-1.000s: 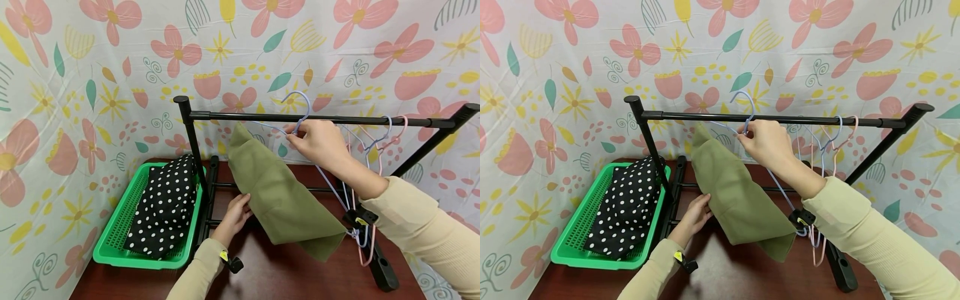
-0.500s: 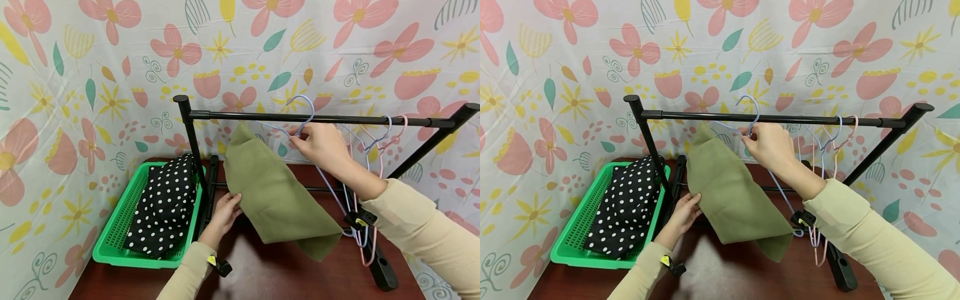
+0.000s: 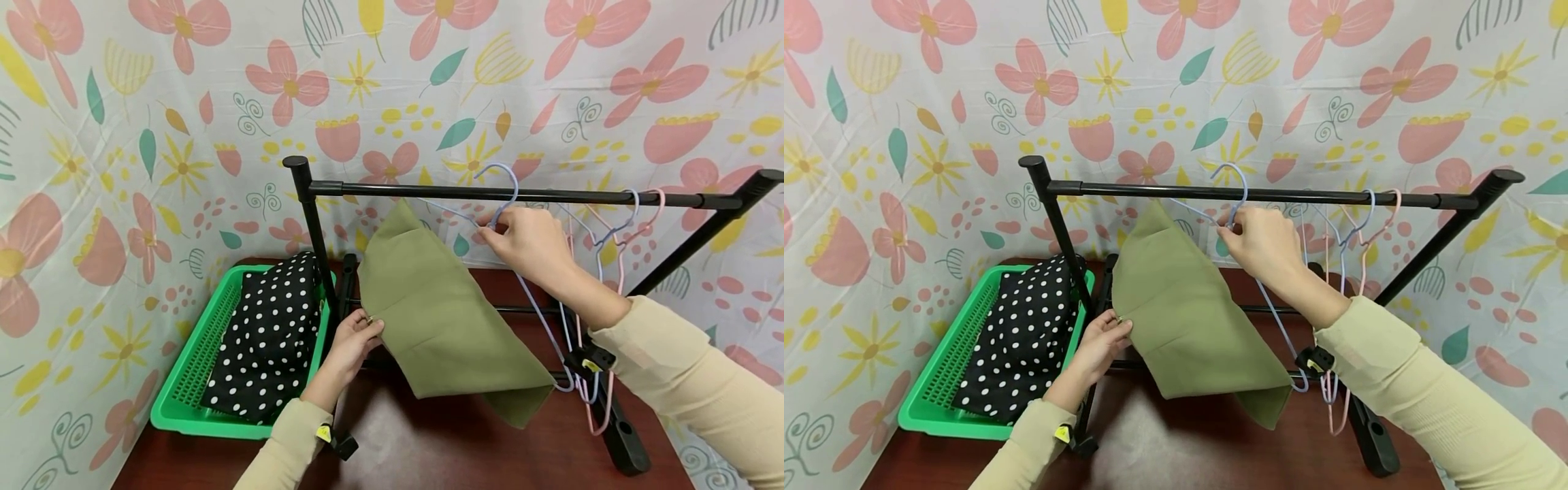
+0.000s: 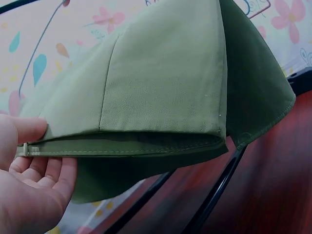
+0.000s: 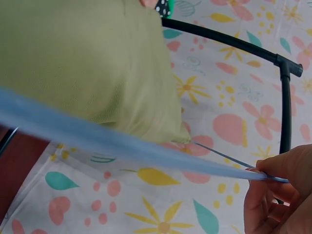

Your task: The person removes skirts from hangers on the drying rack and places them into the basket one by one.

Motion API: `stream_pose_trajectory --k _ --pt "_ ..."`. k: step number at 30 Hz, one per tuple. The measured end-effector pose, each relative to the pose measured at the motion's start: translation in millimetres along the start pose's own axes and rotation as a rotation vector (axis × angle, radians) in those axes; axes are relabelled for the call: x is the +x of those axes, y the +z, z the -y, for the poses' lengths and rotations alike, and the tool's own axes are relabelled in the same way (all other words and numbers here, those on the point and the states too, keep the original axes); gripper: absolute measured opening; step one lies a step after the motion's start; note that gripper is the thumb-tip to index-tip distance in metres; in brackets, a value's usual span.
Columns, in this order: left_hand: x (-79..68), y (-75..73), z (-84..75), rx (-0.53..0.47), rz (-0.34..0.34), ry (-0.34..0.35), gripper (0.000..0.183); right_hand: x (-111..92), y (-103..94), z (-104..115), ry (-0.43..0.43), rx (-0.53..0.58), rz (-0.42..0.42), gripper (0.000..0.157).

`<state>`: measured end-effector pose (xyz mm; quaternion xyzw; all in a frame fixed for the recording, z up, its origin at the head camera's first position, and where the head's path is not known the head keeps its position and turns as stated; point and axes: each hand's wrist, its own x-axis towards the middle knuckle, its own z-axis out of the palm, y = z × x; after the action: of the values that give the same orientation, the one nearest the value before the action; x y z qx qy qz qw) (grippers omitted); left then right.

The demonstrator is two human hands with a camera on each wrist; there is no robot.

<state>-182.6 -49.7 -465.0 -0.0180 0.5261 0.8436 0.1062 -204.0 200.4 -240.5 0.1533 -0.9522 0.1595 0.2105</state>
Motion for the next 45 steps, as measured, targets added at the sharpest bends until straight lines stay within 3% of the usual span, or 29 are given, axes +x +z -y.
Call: stream_pose_trajectory --k 5,14,26,35,45 --pt "-5.4 -2.7 -9.0 0.05 -0.024 0.046 0.016 -2 3.4 -2 0.007 0.01 0.012 0.043" --pt "-12.5 -6.6 -32.8 0.234 -0.067 0.114 0.023 -6 6.4 -6 -0.01 0.013 0.0 0.044" --pt "-18.0 -9.2 -60.9 0.395 -0.021 0.206 0.014 -5 7.4 -9 -0.007 0.008 -0.012 0.044" --pt "-23.6 -8.4 -82.1 0.562 -0.015 0.304 0.02 -4 7.7 -9 0.009 0.003 -0.009 0.046" --pt "-30.7 -10.4 -95.0 0.608 -0.036 0.372 0.013 -5 6.1 -12 -0.004 -0.006 -0.006 0.051"
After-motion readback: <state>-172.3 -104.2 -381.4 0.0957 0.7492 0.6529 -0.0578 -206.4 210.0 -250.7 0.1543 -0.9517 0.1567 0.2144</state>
